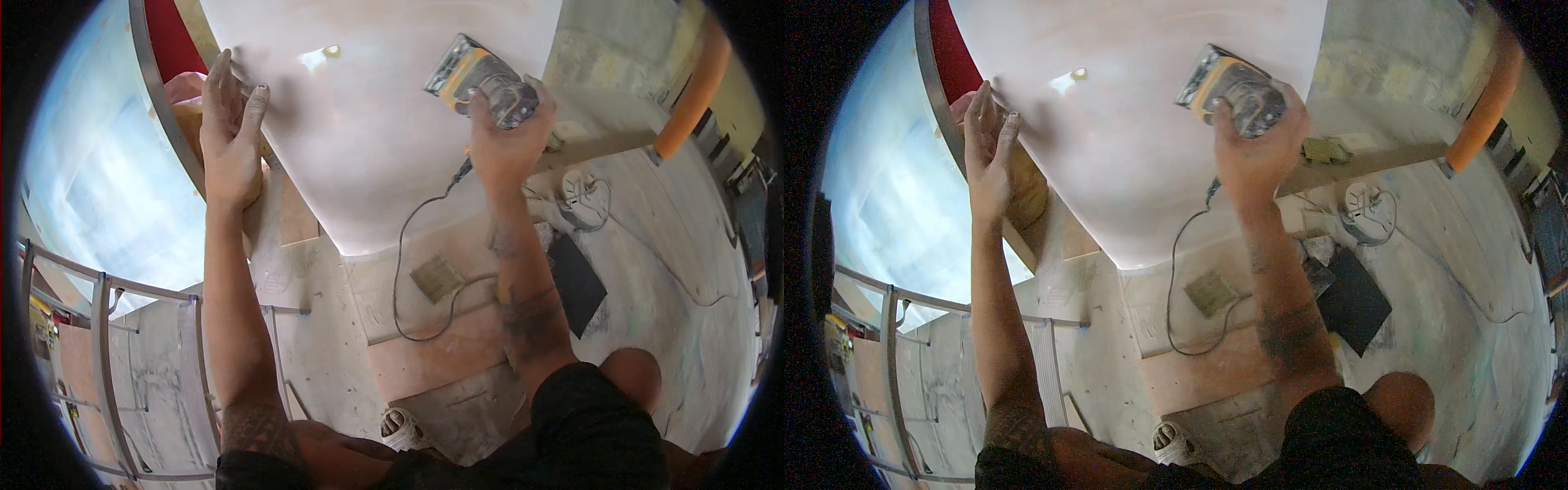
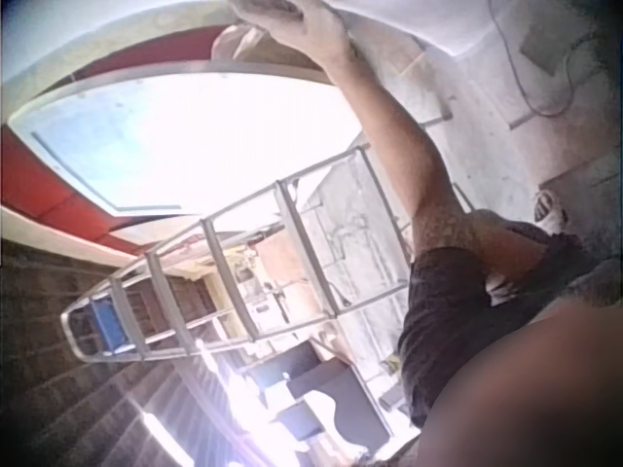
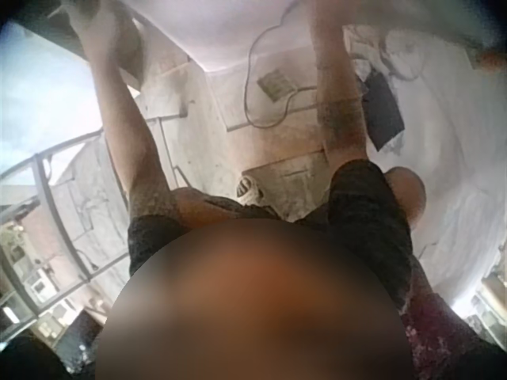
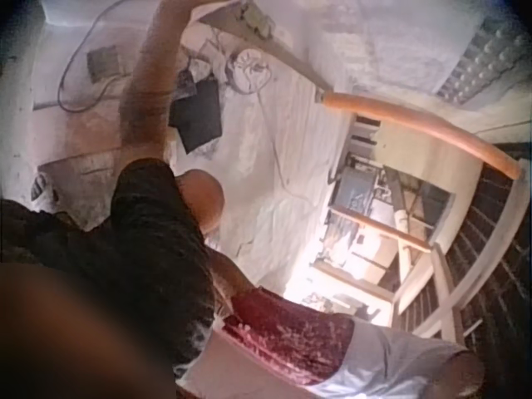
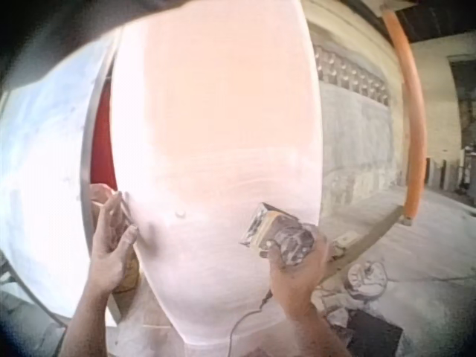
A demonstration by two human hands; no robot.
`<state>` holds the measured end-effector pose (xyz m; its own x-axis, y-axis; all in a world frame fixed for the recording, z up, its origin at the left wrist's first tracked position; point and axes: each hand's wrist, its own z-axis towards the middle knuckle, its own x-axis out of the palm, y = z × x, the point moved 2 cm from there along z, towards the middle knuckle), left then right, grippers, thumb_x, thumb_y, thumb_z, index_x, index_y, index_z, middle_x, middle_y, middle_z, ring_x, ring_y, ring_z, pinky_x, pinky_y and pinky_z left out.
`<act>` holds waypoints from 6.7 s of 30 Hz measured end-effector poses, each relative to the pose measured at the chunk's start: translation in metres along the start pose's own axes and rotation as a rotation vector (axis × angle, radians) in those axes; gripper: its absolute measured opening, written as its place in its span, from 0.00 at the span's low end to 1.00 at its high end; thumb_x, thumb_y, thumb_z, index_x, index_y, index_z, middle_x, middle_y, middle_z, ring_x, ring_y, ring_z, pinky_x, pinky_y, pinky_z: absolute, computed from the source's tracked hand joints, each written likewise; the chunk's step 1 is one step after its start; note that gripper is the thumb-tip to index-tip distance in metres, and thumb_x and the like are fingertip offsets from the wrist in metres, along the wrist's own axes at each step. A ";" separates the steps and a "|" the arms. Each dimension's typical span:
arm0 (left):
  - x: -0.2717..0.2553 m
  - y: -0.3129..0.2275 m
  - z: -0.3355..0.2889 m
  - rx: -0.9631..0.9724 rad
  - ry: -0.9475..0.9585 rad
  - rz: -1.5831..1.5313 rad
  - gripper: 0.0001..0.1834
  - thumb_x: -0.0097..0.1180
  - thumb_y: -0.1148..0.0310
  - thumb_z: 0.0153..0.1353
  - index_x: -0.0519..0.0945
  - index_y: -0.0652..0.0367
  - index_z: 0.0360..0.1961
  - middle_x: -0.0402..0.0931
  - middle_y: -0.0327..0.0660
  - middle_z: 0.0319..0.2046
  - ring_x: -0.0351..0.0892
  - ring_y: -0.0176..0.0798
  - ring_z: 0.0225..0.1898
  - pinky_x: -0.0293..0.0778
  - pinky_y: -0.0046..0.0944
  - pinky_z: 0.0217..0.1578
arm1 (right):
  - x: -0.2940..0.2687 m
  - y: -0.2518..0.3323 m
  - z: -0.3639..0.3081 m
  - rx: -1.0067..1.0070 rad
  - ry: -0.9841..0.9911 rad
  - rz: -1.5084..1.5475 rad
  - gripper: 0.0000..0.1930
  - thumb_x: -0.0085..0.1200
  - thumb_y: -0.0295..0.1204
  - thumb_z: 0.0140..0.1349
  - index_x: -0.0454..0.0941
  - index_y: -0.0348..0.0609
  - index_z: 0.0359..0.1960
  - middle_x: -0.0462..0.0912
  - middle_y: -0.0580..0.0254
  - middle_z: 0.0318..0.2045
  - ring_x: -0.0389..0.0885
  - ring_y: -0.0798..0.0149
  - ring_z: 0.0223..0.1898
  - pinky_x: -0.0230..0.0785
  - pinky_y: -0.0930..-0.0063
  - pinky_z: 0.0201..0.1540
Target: The recorder uses an orbital electric sander and manual sandpaper to smooth a curved white surface, likely a wall or column.
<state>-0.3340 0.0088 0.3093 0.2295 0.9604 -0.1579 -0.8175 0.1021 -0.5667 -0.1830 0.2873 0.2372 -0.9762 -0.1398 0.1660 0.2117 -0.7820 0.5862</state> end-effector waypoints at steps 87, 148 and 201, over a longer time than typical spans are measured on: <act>0.083 0.018 -0.019 0.407 0.179 1.119 0.38 0.46 0.51 0.76 0.55 0.57 0.80 0.45 0.49 0.81 0.37 0.65 0.81 0.33 0.72 0.75 | -0.014 -0.010 0.053 -0.008 -0.016 0.027 0.36 0.75 0.32 0.53 0.69 0.35 0.60 0.76 0.46 0.51 0.79 0.51 0.52 0.74 0.58 0.55; 0.043 0.187 -0.133 -0.441 -0.464 0.028 0.34 0.36 0.51 0.81 0.79 0.74 0.34 0.75 0.52 0.21 0.73 0.44 0.27 0.70 0.50 0.34 | 0.014 0.013 -0.113 -0.378 0.258 -0.110 0.35 0.76 0.29 0.50 0.71 0.42 0.59 0.71 0.45 0.52 0.74 0.44 0.54 0.72 0.50 0.56; -0.022 0.147 -0.062 -0.747 -0.338 0.014 0.39 0.34 0.43 0.79 0.81 0.76 0.46 0.82 0.51 0.43 0.80 0.40 0.43 0.75 0.40 0.48 | 0.061 0.111 -0.065 -0.434 0.180 -0.018 0.35 0.76 0.30 0.48 0.73 0.37 0.59 0.74 0.48 0.52 0.71 0.46 0.57 0.73 0.53 0.55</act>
<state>-0.4265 -0.0139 0.1792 -0.0472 0.9988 0.0161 -0.2247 0.0051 -0.9744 -0.2223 0.1528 0.2607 -0.9804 -0.1969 -0.0041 0.1923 -0.9617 0.1952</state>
